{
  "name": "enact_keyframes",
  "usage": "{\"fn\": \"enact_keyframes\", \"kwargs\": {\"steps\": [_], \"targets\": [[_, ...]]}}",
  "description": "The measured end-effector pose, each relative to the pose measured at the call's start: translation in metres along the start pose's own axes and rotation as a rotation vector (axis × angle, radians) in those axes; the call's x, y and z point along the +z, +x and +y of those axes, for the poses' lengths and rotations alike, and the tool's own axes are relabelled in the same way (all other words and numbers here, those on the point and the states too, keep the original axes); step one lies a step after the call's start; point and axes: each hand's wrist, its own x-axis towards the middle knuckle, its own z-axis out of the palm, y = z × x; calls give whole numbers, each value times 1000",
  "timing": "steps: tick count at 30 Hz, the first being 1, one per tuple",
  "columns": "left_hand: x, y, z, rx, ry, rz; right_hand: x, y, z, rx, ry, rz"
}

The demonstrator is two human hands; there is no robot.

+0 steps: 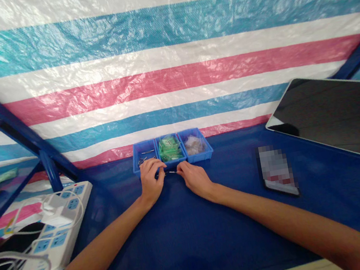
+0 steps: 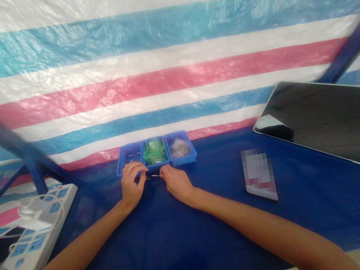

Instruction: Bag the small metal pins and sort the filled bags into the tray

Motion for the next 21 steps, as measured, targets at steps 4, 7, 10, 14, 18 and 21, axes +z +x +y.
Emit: {"fn": "enact_keyframes", "kwargs": {"steps": [4,7,10,14,18,21], "targets": [[0,-1,0,30,-10,-24,-3,1,1,26,138,50],[0,-1,0,55,-6,-42,-4,0,2,20,215,105],[1,-1,1,75,5,-67,-4,0,3,2,262,156],[1,0,1,81,3,-89,-4,-1,3,-24,334,210],[1,0,0,82,-15,-92,-6,-1,1,-52,381,250],[0,0,0,76,-32,-61,-7,-1,0,-63,393,268]]}}
